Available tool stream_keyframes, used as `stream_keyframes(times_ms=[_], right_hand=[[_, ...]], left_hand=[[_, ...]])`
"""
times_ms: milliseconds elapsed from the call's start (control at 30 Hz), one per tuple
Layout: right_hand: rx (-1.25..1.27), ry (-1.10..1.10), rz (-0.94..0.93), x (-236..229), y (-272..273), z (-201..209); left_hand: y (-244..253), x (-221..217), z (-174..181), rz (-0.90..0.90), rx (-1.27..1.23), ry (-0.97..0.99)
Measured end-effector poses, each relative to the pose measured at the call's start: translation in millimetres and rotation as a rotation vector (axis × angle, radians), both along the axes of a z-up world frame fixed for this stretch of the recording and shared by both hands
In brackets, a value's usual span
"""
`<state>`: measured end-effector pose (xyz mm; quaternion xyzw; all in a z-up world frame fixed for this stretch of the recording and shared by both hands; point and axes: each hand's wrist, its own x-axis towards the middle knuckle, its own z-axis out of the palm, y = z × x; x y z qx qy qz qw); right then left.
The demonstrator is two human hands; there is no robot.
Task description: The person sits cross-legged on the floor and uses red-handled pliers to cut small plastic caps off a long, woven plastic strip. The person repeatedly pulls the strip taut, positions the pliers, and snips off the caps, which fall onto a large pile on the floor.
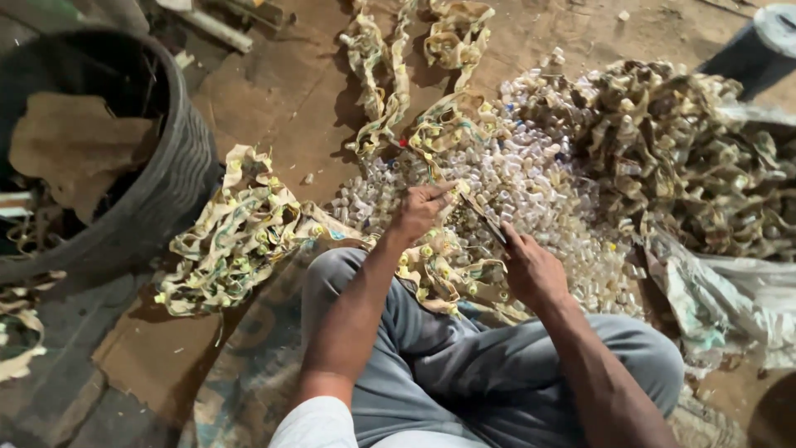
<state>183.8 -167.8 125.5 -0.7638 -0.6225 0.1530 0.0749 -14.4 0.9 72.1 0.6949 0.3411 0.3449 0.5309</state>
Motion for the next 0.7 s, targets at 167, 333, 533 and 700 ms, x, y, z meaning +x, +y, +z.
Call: stream_keyframes(times_ms=[167,333,533,700], right_hand=[[0.045,-0.037,0.062,-4,7,-8],[0.071,-0.098,0.123,-6,10,-12],[0.090,-0.197,0.136,-12,9,-21],[0.047,-0.234,0.088,-13,7,-33]], left_hand=[[3,-4,-10,-0.002,-0.353,0.278],[4,-3,-16,-0.057,-0.056,0.234],[-6,3,-24,-0.025,-0.027,0.327],[-7,0,-21,-0.076,0.060,0.420]])
